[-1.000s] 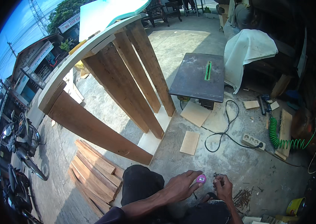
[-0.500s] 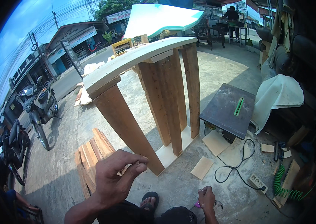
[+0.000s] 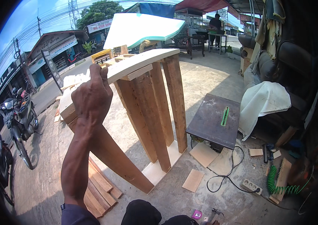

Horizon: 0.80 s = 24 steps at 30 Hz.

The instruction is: The person assembles a wooden stool by hammering nails into a plank and attaching it to a frame. They repeatedly position the plank, drive nails with a hammer, and adjust the assembly. The person also retrieves nails from a bucket and places the finished stool on a stack of wood.

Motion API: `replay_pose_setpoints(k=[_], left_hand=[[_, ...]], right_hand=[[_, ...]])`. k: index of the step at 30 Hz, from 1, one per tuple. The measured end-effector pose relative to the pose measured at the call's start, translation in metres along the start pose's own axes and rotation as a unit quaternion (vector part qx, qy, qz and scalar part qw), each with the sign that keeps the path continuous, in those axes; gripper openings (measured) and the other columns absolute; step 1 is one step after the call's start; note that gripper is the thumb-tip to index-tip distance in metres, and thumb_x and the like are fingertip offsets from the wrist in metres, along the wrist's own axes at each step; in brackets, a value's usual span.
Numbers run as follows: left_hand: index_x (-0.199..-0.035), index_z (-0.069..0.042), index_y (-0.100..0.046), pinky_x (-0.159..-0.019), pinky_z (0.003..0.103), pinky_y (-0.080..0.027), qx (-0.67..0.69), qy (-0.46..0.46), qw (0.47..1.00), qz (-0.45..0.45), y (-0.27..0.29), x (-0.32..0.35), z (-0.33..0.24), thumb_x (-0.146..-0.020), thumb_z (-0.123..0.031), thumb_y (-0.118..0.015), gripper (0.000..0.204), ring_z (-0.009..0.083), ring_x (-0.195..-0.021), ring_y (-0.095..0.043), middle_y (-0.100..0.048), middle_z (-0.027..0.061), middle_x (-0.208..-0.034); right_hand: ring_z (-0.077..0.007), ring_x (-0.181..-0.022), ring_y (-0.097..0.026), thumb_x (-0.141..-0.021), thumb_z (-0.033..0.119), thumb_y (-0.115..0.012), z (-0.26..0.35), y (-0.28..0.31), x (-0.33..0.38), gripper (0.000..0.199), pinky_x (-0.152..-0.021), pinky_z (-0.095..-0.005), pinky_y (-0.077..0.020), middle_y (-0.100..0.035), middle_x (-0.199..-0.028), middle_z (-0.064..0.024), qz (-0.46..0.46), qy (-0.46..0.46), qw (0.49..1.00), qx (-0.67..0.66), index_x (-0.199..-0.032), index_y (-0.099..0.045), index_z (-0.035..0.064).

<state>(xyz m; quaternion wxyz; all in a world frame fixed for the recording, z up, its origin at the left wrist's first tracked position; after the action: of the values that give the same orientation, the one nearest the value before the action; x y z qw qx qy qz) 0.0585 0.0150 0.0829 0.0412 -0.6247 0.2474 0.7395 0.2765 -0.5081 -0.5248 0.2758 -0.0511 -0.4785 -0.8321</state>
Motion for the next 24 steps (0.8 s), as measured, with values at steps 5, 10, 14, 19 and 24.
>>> replay_pose_setpoints(k=[5, 10, 14, 19, 24], left_hand=[[-0.096, -0.01, -0.056, -0.046, 0.039, -0.047, 0.047, -0.013, 0.998, 0.027, 0.018, 0.01, 0.004, -0.106, -0.022, -0.059, 0.016, 0.0257, -0.049, -0.065, -0.064, 0.0088, -0.06], [-0.092, -0.005, -0.06, -0.049, 0.037, -0.048, 0.164, -0.023, 0.986, 0.014, 0.036, 0.013, 0.008, -0.103, -0.014, -0.063, 0.014, 0.0246, -0.052, -0.065, -0.065, 0.0104, -0.065], [-0.093, -0.002, -0.065, -0.055, 0.036, -0.053, 0.171, -0.03, 0.985, -0.007, 0.052, 0.012, 0.032, -0.102, -0.01, -0.062, 0.013, 0.0264, -0.062, -0.071, -0.072, 0.0135, -0.076], [-0.094, 0.001, -0.067, -0.062, 0.036, -0.056, 0.176, 0.052, 0.981, 0.064, 0.052, 0.022, 0.084, -0.105, -0.013, -0.057, 0.02, 0.0259, -0.069, -0.074, -0.076, 0.0143, -0.084], [-0.103, 0.0, -0.066, -0.078, 0.028, -0.051, 0.221, 0.137, 0.965, 0.043, 0.043, 0.038, 0.172, -0.113, -0.022, -0.043, 0.034, 0.0177, -0.084, -0.069, -0.065, 0.0084, -0.081]], right_hand=[[-0.0449, -0.136, -0.049, -0.092, 0.028, -0.066, 0.041, 0.04, 0.012, 0.069, -0.116, -0.045, -0.0383, -0.052, -0.144, -0.0317, -0.151, -0.073, 0.976, -0.141, -0.148, -0.044, -0.0061], [-0.0204, -0.058, -0.062, -0.092, 0.021, -0.071, 0.158, 0.132, -0.049, 0.032, -0.054, -0.0358, -0.0537, -0.057, -0.078, -0.0069, -0.207, 0.012, 0.921, -0.329, -0.11, -0.053, 0.0019], [-0.012, -0.059, -0.058, -0.095, 0.013, -0.066, 0.316, 0.212, -0.075, 0.025, -0.053, -0.0298, -0.0483, -0.058, -0.075, -0.0046, -0.123, 0.117, 0.92, -0.354, -0.114, -0.056, 0.001], [-0.0091, -0.058, -0.056, -0.095, 0.014, -0.067, 0.424, 0.235, -0.071, 0.022, -0.051, -0.0267, -0.0455, -0.057, -0.073, -0.0028, -0.07, 0.251, 0.903, -0.341, -0.111, -0.059, 0.0016], [-0.0077, -0.053, -0.053, -0.094, 0.014, -0.07, 0.467, 0.227, -0.06, 0.022, -0.046, -0.0259, -0.042, -0.058, -0.074, -0.0019, 0.023, 0.242, 0.885, -0.398, -0.109, -0.059, 0.0024]])
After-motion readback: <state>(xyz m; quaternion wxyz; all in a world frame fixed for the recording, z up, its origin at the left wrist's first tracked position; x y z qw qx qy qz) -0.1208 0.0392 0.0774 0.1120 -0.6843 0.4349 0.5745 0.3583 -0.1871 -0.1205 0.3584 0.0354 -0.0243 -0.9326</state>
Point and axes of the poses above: each hand's wrist, its own x-axis away from the middle knuckle, its own y-axis out of the back of the hand, z = x × y, the point moved 3 cm from there along -x, towards the middle knuckle
